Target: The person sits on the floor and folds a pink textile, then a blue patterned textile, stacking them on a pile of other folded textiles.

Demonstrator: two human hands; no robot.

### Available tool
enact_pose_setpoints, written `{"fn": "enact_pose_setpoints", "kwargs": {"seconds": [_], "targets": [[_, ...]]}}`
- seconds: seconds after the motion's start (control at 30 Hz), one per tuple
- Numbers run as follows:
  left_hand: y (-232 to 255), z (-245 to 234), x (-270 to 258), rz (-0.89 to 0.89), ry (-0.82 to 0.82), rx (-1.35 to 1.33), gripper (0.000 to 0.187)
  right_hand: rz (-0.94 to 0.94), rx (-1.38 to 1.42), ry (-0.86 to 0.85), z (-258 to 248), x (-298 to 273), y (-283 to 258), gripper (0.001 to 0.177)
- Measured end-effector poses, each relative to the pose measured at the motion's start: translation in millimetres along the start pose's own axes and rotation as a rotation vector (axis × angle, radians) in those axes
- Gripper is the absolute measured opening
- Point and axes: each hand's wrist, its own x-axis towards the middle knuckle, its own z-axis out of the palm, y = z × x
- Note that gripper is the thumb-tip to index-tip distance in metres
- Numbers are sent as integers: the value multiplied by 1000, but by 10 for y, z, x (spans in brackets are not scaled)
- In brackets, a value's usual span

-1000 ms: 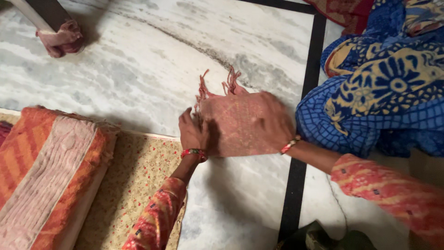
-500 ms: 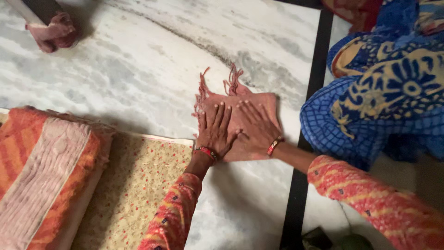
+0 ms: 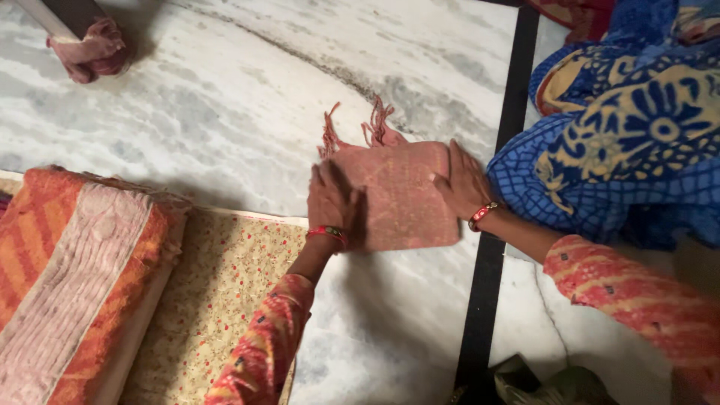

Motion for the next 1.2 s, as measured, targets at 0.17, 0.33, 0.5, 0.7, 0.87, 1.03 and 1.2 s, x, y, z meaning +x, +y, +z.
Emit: {"fn": "enact_pose_setpoints", "kwargs": {"seconds": [0.17,0.33,0.5,0.7,0.87,1.03,1.2], "targets": [[-69,36,159,-510,-117,-37,82,289,86,-5,-7,25,70,48],[-101,-26,276,-704,-271,-139,78,803,360,-260,50,96,96,51],[-221,-37,224,-658,-425,-403,56,903,847,-426,0,153,94,69],[-155,-51,202,-873,-436,-747,45,959,742,-376,-45,115,-4,73],[84,-188,162,-882,-534,-612,43,904,850,-312,-86,71,-6,72],[143,-203,150,-816,-538,-573,52,805,664,-227,-213,34,-32,60],[127,-214,131,-624,-494,-570,63,589,478,-167,-372,17,-122,53]]}}
